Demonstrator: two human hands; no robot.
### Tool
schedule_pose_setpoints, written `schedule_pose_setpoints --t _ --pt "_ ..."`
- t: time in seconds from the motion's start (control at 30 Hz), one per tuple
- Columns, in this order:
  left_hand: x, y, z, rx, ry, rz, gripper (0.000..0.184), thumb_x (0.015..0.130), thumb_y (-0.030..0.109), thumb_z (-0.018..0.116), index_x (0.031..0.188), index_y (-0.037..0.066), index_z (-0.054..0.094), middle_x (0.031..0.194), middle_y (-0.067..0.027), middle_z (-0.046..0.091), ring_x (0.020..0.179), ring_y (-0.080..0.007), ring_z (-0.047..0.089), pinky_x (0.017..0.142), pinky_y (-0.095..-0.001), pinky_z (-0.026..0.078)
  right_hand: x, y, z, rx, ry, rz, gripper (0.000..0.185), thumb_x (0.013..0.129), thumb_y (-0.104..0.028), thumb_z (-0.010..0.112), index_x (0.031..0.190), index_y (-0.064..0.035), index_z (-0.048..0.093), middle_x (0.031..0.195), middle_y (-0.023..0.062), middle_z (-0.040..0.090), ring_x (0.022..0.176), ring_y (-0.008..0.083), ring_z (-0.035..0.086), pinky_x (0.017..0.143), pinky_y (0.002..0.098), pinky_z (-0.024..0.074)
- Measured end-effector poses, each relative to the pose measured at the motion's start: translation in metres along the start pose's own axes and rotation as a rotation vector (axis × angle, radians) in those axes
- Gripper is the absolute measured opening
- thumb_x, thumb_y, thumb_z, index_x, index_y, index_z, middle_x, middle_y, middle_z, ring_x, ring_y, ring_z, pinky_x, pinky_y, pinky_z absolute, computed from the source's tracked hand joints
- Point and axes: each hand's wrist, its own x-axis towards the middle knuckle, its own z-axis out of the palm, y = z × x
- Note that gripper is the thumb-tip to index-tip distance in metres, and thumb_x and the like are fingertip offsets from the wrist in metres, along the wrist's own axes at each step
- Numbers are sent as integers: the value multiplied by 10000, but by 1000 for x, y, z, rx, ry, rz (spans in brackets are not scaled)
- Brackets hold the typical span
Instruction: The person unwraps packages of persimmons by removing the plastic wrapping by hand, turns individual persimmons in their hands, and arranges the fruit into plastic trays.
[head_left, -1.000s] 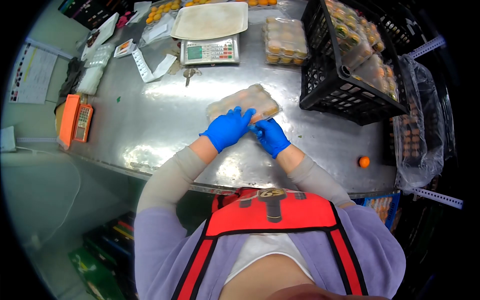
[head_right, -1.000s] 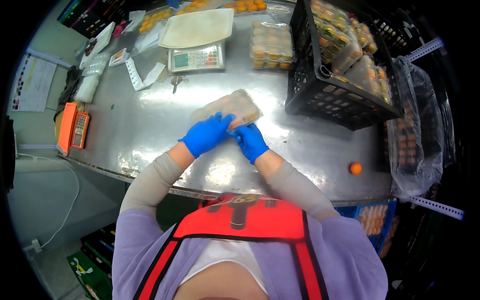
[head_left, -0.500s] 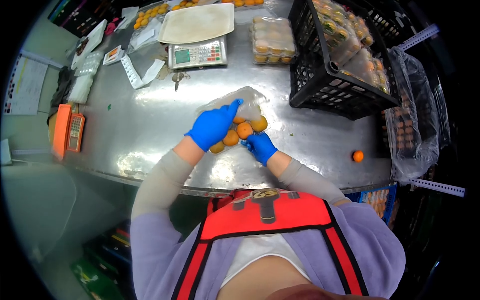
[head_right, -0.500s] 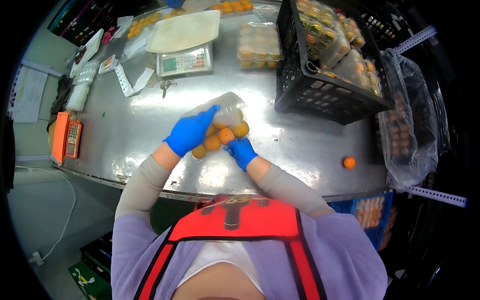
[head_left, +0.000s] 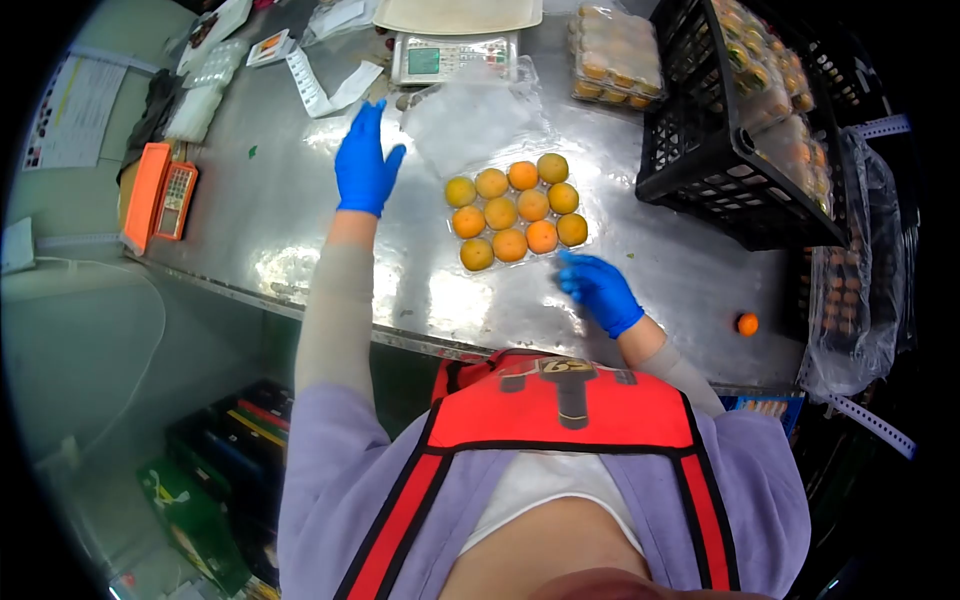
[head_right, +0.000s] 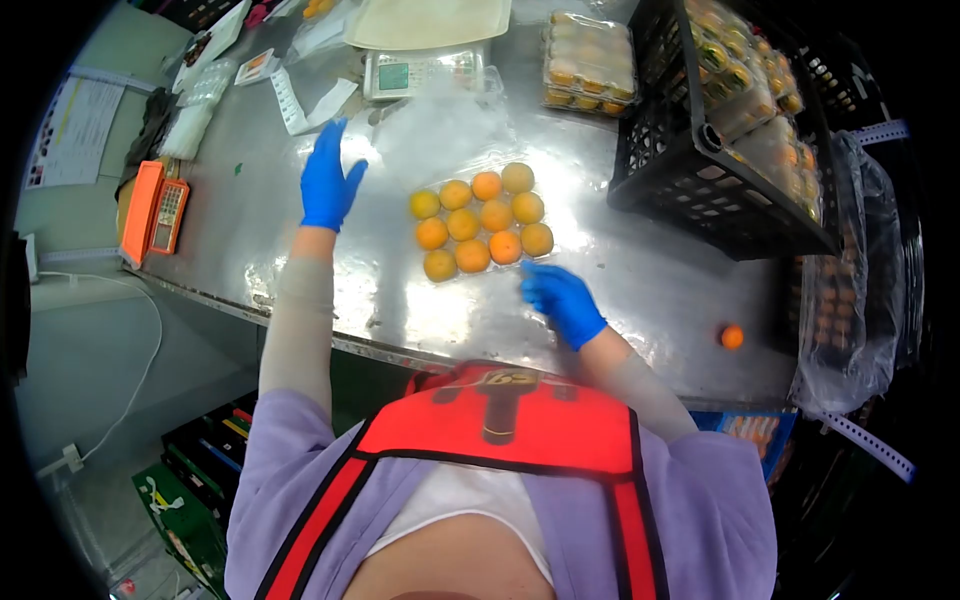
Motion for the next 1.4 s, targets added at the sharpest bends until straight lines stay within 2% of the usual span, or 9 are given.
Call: schedule_pose_setpoints --t 0.1,0.23,0.43,0.47,0.57,0.67,0.87,1.03,1.4 --pt "-47 -6 17 -154 12 -88 686 764 153 700 1367 83 381 1373 -175 418 1207 -327 461 998 -381 389 8 -12 -14 -169 237 -448 331 884 -87 540 1199 14 551 826 30 622 694 72 551 625 197 434" --pt "-101 22 37 -766 -93 -661 633 802 95 667 1371 55 393 1331 -137 468 1056 -192 544 902 -307 455 37 -26 -30 -340 300 -661 362 880 -63 550 1236 0 531 1107 90 607 923 123 576 822 251 471" --pt "-140 59 51 -870 -138 -751 483 817 111 651 1284 90 532 1172 -93 578 882 -138 558 823 -271 469 64 -15 -43 -541 260 -508 320 868 -62 559 1179 11 574 1165 80 609 1023 151 575 898 273 443" --pt "-142 61 51 -869 -132 -751 471 820 118 647 1278 89 537 1175 -95 580 898 -145 564 826 -274 470 62 -11 -43 -549 262 -567 297 888 -126 564 1169 -33 593 947 -3 618 749 57 518 651 208 434" --pt "-147 58 49 -873 -116 -746 430 828 135 639 1247 83 559 1195 -97 577 948 -161 576 836 -281 472 51 -7 -42 -557 294 -389 319 867 -65 567 1177 11 574 1121 69 624 919 118 585 823 249 468" --pt "-145 61 33 -822 -113 -785 415 822 134 644 1226 80 569 1202 -98 575 954 -168 579 837 -291 476 43 2 -42 -470 253 -381 308 876 -76 569 1175 -1 580 1100 58 625 866 105 578 774 243 476" --pt "-151 78 21 -743 -96 -620 385 781 163 690 1148 90 598 1217 -117 564 1044 -249 570 895 -339 464 41 6 -47 -425 224 -394 274 886 -84 568 1149 -8 592 1087 49 625 837 96 568 743 237 475" --pt "-132 112 16 -297 -83 -18 448 681 239 745 1102 157 619 1350 -160 451 1197 -386 454 966 -438 411 40 4 -44 -434 228 -388 265 885 -81 570 1137 -4 595 1101 48 623 842 95 572 742 235 474" --pt "-101 170 45 -156 -256 160 395 638 220 722 1016 148 633 1462 -95 310 1309 -364 311 1046 -505 270 43 8 -48 -365 191 -402 291 875 -65 570 1157 8 579 1139 64 610 874 108 577 766 243 475"
